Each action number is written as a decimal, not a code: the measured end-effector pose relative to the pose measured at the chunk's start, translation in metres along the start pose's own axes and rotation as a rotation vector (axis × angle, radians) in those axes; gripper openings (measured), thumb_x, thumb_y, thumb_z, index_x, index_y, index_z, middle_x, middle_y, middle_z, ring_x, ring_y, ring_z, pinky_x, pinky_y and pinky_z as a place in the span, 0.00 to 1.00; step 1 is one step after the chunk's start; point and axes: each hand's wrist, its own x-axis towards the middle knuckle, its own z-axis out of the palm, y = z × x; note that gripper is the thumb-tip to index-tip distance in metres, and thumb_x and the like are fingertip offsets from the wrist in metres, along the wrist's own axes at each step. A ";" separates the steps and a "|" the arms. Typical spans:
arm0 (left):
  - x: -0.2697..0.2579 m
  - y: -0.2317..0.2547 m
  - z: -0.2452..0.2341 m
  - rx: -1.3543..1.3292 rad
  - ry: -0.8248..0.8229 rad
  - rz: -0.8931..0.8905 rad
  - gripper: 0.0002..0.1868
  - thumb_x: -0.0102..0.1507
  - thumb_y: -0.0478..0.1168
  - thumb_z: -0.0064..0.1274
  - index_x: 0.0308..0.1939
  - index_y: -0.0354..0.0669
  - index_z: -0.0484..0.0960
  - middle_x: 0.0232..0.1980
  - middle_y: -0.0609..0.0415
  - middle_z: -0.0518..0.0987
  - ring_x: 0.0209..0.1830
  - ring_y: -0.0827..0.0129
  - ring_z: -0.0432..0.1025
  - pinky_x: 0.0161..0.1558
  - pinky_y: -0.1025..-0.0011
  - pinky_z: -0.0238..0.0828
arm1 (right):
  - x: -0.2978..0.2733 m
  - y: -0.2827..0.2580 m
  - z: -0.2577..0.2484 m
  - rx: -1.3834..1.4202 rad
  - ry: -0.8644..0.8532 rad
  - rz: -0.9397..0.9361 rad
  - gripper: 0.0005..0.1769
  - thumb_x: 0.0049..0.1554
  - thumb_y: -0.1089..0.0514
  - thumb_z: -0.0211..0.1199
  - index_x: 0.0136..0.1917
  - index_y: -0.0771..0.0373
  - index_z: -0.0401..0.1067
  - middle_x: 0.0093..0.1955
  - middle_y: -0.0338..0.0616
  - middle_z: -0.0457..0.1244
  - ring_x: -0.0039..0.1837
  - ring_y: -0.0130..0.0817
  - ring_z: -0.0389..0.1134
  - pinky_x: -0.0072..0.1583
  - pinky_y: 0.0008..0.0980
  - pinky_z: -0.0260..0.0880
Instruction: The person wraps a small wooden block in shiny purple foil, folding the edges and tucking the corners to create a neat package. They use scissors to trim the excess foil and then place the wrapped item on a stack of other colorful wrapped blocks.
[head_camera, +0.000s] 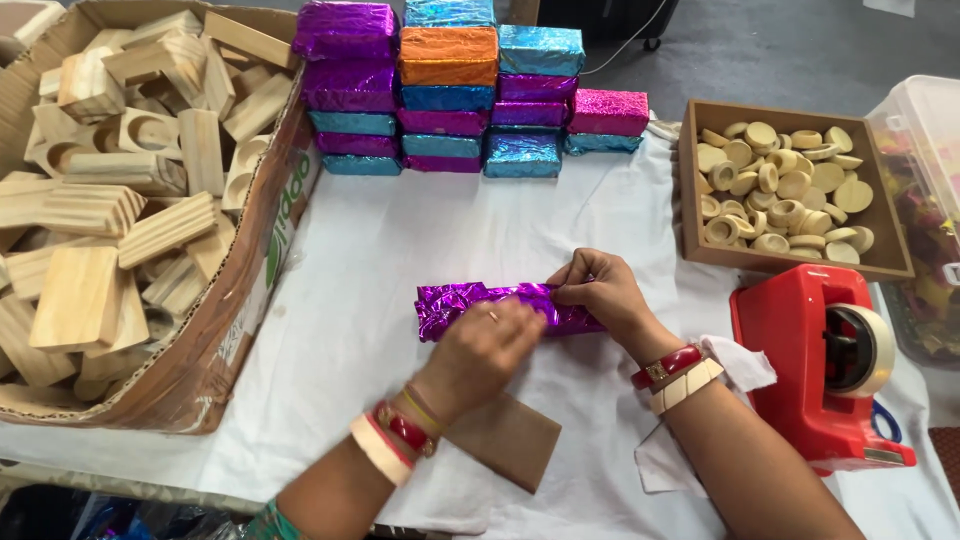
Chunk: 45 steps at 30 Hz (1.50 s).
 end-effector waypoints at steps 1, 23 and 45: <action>0.002 -0.003 0.001 -0.001 -0.002 -0.002 0.13 0.68 0.34 0.51 0.56 0.38 0.81 0.55 0.47 0.81 0.56 0.56 0.76 0.62 0.59 0.69 | 0.000 -0.001 -0.001 0.001 0.000 0.003 0.15 0.46 0.76 0.64 0.30 0.64 0.62 0.43 0.54 0.71 0.38 0.27 0.67 0.39 0.27 0.70; -0.003 -0.030 0.012 -0.231 -0.402 -0.562 0.25 0.64 0.56 0.55 0.56 0.43 0.76 0.57 0.51 0.75 0.57 0.55 0.67 0.58 0.57 0.59 | -0.017 -0.031 -0.004 -0.873 -0.168 -0.217 0.20 0.50 0.58 0.70 0.57 0.48 0.79 0.61 0.36 0.66 0.69 0.43 0.54 0.68 0.45 0.51; 0.003 -0.016 -0.007 0.185 -0.088 -0.201 0.17 0.63 0.39 0.58 0.56 0.46 0.78 0.54 0.57 0.78 0.54 0.66 0.72 0.58 0.60 0.62 | -0.055 -0.029 0.014 -1.286 0.002 -0.947 0.38 0.47 0.58 0.72 0.70 0.48 0.65 0.60 0.33 0.63 0.69 0.36 0.55 0.67 0.46 0.44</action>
